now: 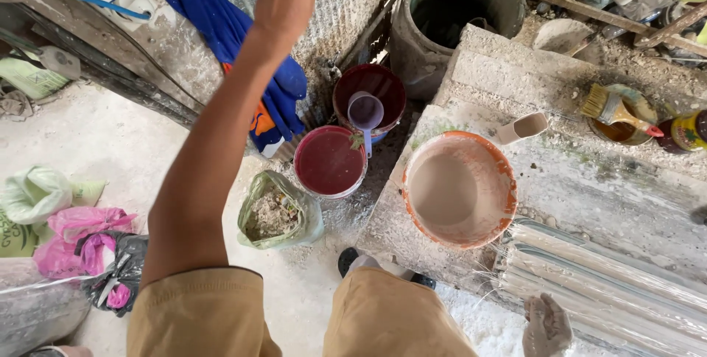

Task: Applying and smoothing a plaster mixture into a long architectural mold on a workbench.

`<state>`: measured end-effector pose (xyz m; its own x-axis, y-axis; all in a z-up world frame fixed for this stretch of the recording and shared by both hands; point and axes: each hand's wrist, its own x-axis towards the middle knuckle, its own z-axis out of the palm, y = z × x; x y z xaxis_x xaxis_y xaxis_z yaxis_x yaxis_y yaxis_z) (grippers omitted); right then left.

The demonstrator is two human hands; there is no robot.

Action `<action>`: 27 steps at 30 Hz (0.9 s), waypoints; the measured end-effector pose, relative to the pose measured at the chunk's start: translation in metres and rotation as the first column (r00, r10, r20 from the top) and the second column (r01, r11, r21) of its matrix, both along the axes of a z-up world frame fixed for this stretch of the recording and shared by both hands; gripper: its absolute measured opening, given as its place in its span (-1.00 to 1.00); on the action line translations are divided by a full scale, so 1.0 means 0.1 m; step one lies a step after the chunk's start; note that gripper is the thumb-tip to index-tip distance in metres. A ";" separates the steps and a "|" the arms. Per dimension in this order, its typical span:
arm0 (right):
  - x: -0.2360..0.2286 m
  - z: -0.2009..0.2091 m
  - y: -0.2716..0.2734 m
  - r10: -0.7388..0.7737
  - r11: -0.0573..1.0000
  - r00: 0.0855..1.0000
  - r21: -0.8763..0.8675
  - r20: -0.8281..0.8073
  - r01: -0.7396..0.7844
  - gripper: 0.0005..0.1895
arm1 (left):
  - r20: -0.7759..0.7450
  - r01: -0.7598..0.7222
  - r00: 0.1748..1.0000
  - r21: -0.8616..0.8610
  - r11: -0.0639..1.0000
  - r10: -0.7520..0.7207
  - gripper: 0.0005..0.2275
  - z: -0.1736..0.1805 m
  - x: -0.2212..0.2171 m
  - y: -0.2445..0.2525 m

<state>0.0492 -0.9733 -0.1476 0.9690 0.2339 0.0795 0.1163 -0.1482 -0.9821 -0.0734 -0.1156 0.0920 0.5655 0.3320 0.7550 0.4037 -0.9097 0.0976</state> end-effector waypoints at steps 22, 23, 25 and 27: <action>-0.08 0.02 -0.09 -0.054 0.999 0.998 0.005 -0.039 0.054 -0.78 | 0.224 -0.350 0.814 -0.549 0.759 0.537 -0.76 -0.05 0.08 0.09; -0.07 -0.02 -0.11 -0.057 0.998 0.998 0.019 -0.033 0.057 -0.77 | 0.209 -0.364 0.802 -0.573 0.734 0.560 -0.78 -0.05 0.11 0.12; -0.08 -0.05 -0.18 -0.075 0.997 0.996 -0.013 -0.040 0.075 -0.76 | 0.154 -0.389 0.809 -0.583 0.713 0.567 -0.84 -0.05 0.11 0.09; -0.06 -0.13 -0.23 -0.097 0.995 0.994 -0.038 -0.047 0.096 -0.75 | 0.105 -0.411 0.816 -0.588 0.697 0.569 -0.90 -0.05 0.10 0.07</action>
